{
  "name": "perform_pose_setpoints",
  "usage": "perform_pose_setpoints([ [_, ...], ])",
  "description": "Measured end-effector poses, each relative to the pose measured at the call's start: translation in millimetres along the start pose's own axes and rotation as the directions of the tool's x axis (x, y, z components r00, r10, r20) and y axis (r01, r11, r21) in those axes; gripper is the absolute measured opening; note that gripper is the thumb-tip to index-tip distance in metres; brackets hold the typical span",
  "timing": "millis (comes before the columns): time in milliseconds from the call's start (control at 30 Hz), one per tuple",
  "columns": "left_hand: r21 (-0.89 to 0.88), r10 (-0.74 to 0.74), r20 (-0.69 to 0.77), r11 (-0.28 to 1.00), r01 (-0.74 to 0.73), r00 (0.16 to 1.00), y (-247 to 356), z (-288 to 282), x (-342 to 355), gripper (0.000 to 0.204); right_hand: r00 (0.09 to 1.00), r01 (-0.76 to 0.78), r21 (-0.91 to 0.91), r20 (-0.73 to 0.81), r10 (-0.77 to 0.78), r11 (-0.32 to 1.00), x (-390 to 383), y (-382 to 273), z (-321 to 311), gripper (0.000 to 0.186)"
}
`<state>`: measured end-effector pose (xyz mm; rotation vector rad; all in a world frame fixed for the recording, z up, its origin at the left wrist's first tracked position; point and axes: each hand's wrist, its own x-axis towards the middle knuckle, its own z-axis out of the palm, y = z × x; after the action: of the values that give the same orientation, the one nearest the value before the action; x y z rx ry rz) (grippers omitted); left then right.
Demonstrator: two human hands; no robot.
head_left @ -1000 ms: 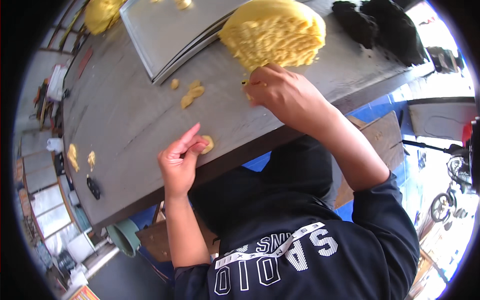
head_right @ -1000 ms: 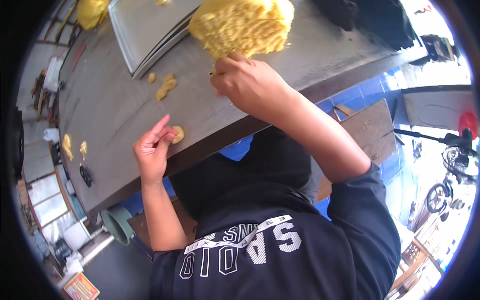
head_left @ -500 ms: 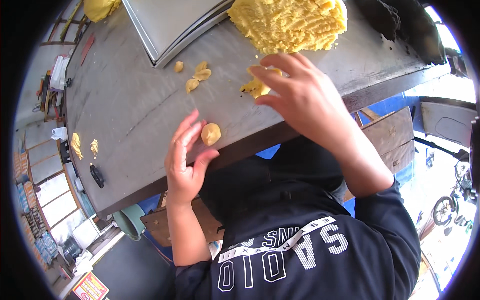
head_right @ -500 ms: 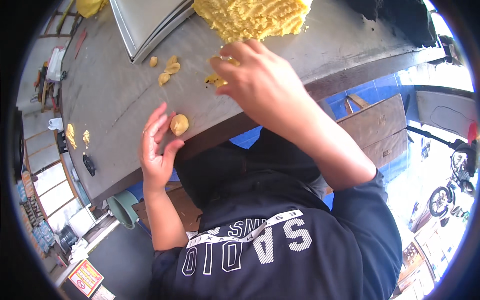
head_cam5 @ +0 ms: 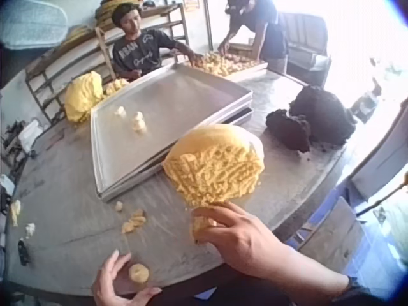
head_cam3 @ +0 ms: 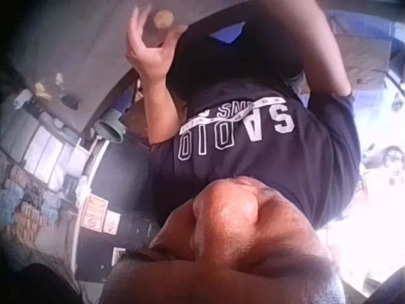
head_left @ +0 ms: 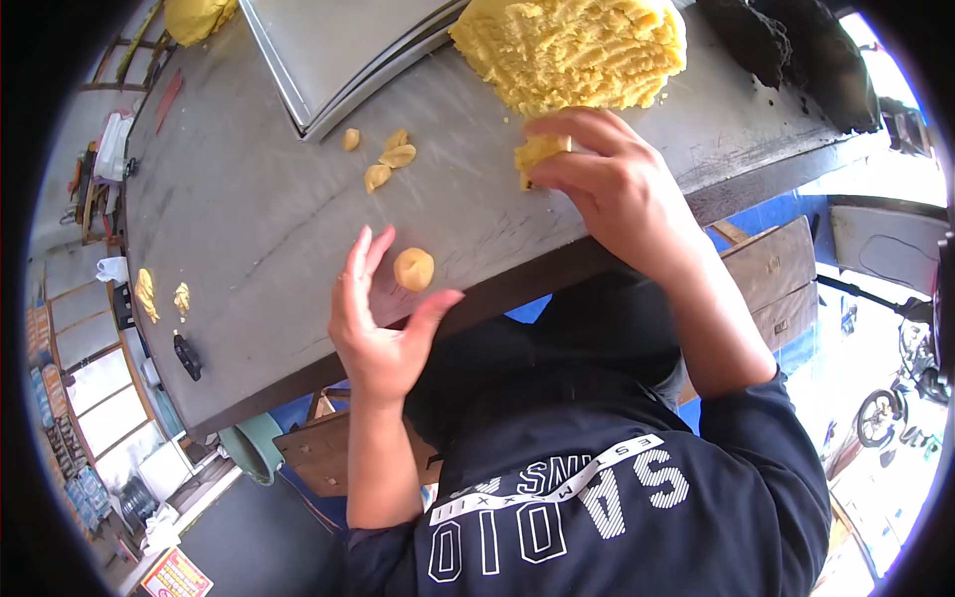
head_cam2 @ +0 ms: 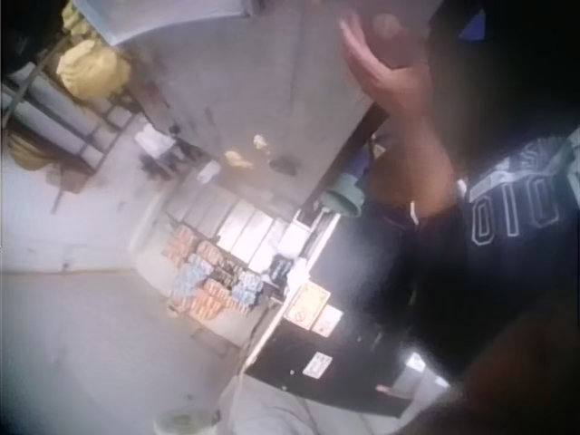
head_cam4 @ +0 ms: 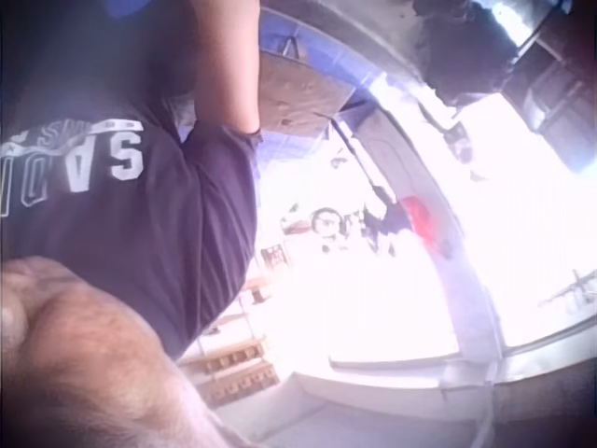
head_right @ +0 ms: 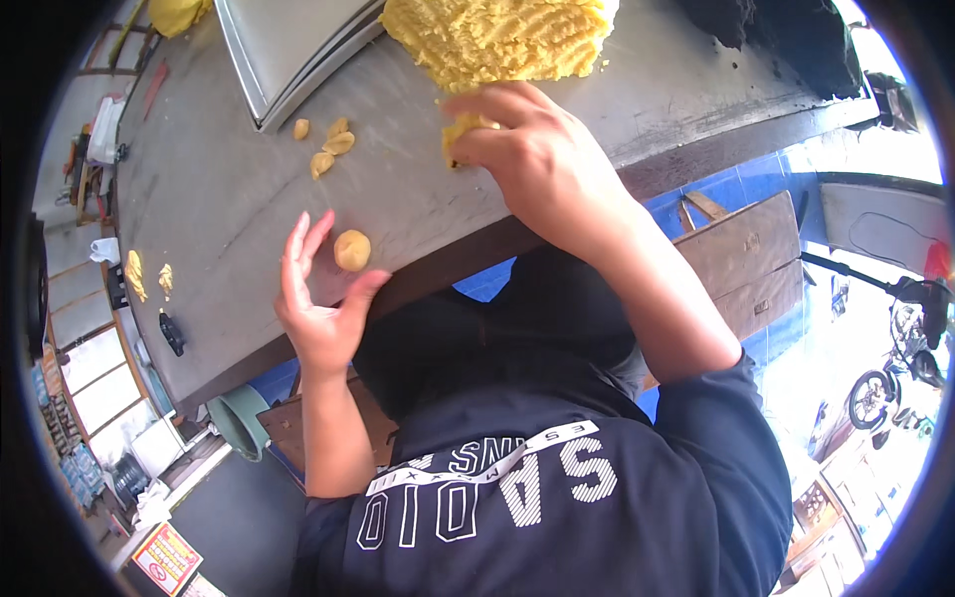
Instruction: The person tears pieces of yellow dough from a large mass and rolls them by hand into small spheres on a metal table, occasionally placing them on a metal tray.
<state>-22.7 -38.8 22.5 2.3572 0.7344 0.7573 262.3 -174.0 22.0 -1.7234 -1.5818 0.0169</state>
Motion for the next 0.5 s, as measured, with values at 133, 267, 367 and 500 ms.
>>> perform_pose_setpoints([
  [133,0.096,-0.06,-0.037,0.993,0.063,0.998,12,20,-8,0.069,0.989,-0.142,-0.121,-0.055,0.136,0.982,-9,-24,4,0.018],
  [267,-0.044,-0.038,0.054,0.998,0.041,0.998,7,7,0,0.063,0.997,-0.065,-0.175,-0.045,0.058,0.982,1,-9,11,0.023],
  [367,-0.052,0.095,0.009,0.994,-0.095,0.995,-9,-6,-3,0.043,0.997,0.028,-0.196,-0.064,-0.041,0.98,15,5,12,0.026],
  [500,0.045,0.14,0.035,0.989,-0.141,0.99,-10,-10,1,0.01,0.988,0.029,-0.193,0.152,0.001,0.981,24,4,6,0.021],
])
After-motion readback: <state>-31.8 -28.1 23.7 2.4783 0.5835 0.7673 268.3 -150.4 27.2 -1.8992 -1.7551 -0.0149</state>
